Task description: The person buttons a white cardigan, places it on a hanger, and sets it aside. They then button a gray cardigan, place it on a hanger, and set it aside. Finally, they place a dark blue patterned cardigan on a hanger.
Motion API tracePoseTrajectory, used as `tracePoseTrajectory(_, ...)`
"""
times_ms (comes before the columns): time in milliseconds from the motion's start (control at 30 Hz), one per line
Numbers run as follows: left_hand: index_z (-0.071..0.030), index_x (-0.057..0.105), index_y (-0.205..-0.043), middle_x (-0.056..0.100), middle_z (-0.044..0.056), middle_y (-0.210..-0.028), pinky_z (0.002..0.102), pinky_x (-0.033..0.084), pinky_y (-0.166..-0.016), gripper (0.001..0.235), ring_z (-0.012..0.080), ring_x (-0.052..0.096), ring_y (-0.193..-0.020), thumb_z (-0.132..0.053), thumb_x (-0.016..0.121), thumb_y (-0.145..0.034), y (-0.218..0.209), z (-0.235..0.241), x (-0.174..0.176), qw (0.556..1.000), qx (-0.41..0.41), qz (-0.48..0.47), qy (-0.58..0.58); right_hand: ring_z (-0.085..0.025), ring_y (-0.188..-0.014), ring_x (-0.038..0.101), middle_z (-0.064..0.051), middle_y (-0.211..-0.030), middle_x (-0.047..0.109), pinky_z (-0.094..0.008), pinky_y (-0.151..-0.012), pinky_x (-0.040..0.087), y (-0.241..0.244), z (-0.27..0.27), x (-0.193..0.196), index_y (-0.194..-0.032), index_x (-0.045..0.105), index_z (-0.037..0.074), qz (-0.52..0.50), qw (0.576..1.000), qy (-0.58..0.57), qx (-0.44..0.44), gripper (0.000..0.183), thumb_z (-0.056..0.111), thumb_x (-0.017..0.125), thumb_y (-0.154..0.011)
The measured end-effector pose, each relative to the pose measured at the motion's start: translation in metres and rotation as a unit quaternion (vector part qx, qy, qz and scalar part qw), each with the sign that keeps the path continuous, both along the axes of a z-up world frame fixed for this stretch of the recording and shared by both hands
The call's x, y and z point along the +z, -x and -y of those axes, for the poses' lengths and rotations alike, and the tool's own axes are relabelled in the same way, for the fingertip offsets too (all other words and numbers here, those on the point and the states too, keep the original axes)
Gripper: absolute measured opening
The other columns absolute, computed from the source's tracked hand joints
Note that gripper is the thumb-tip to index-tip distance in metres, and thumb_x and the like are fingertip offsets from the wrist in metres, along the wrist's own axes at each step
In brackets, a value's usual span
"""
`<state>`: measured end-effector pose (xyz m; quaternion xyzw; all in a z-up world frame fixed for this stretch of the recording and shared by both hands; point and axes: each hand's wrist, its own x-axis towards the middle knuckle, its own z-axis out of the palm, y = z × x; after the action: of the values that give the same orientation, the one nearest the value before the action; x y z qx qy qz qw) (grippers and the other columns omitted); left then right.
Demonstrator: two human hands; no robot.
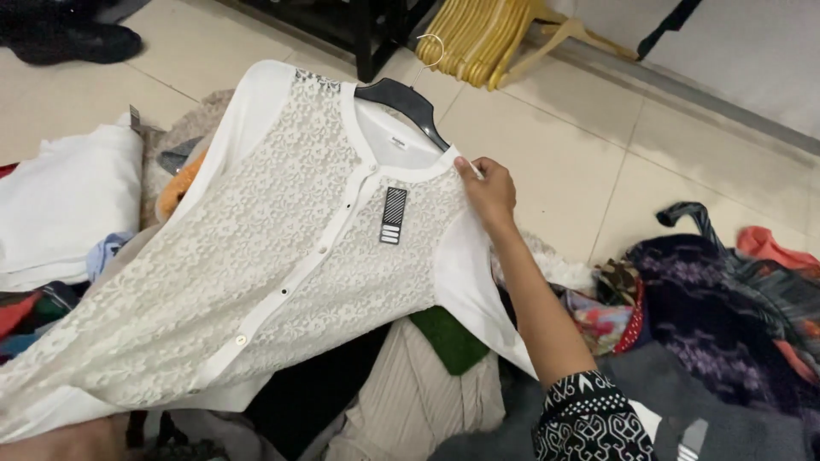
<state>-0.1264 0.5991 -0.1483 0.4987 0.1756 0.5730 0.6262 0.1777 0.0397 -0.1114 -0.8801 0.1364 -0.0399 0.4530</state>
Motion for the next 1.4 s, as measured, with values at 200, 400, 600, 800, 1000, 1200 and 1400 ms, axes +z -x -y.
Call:
tracePoseTrajectory(200,-0.007,0.039,-0.108,0.040,0.015,-0.105,0.048,0.043,-0.091,0.029,0.0316,0.047,-0.099,0.012,0.049,-0.089,-0.020,0.027,-0.037,0.986,0.121,-0.051,-0.105,-0.023,-0.090,0.069,0.002,-0.090,0.075,-0.039,-0.074,0.046,-0.062,-0.048,-0.041,-0.084,0.062,0.023,-0.013,0.997,0.074,0.014,0.044,0.066,0.056,-0.092)
tracePoseTrajectory(400,-0.015,0.056,-0.113,0.060,0.002,-0.108,0.031,0.050,-0.084,0.028,0.0137,0.061,-0.103,-0.019,0.073,-0.090,-0.033,0.051,-0.050,0.898,0.000,-0.419,0.132,-0.037,-0.105,0.067,-0.014,-0.107,0.075,-0.049,-0.080,0.048,-0.083,-0.037,-0.129,-0.107,0.068,0.016,-0.067,0.991,0.105,0.052,0.048,0.060,0.058,-0.093)
tracePoseTrajectory(600,-0.017,0.060,-0.114,0.060,0.004,-0.114,0.028,0.045,-0.090,0.028,0.0165,0.057,-0.106,-0.018,0.073,-0.089,-0.036,0.055,-0.049,0.880,-0.002,-0.467,0.083,-0.036,-0.120,0.045,-0.011,-0.129,0.048,-0.050,-0.097,0.034,0.014,-0.063,-0.077,-0.133,0.055,0.018,0.135,0.957,0.218,0.133,0.039,0.029,0.065,-0.097)
tracePoseTrajectory(800,-0.018,0.054,-0.113,0.056,0.004,-0.121,0.036,0.044,-0.087,0.027,0.0209,0.055,-0.108,-0.024,0.070,-0.092,-0.032,0.062,-0.041,0.869,-0.031,-0.484,0.099,-0.011,-0.087,0.064,-0.001,-0.113,0.063,-0.023,-0.077,0.051,0.174,-0.125,-0.061,-0.115,0.063,0.013,0.033,0.938,-0.157,0.307,0.020,0.023,0.066,-0.098)
tracePoseTrajectory(1000,-0.016,0.052,-0.115,0.054,0.004,-0.117,0.033,0.044,-0.090,0.023,0.0186,0.054,-0.106,-0.019,0.066,-0.098,-0.023,0.065,-0.039,0.906,-0.039,-0.421,0.029,-0.026,-0.113,0.068,-0.016,-0.120,0.064,-0.032,-0.095,0.054,0.267,-0.182,-0.095,-0.138,0.055,0.001,-0.399,0.760,-0.500,0.112,0.057,0.013,0.074,-0.086)
tracePoseTrajectory(1200,-0.009,0.050,-0.127,0.053,0.005,-0.109,0.026,0.057,-0.078,0.029,0.0146,0.063,-0.095,-0.018,0.062,-0.102,-0.020,0.091,-0.010,0.918,-0.092,-0.349,0.166,-0.027,-0.140,0.043,-0.008,-0.148,0.043,-0.050,-0.124,0.024,0.239,-0.204,-0.088,-0.161,0.027,0.013,-0.244,0.685,-0.679,0.101,0.071,0.004,0.062,-0.100)
tracePoseTrajectory(1400,-0.007,0.048,-0.135,0.060,0.004,-0.105,0.026,0.063,-0.073,0.044,0.0133,0.070,-0.091,-0.022,0.068,-0.099,-0.021,0.066,-0.037,0.913,-0.129,-0.315,0.225,-0.019,-0.136,0.053,-0.002,-0.153,0.054,-0.042,-0.116,0.041,0.284,-0.234,-0.165,-0.153,0.048,0.016,-0.308,0.624,-0.684,0.218,0.070,-0.004,0.070,-0.090)
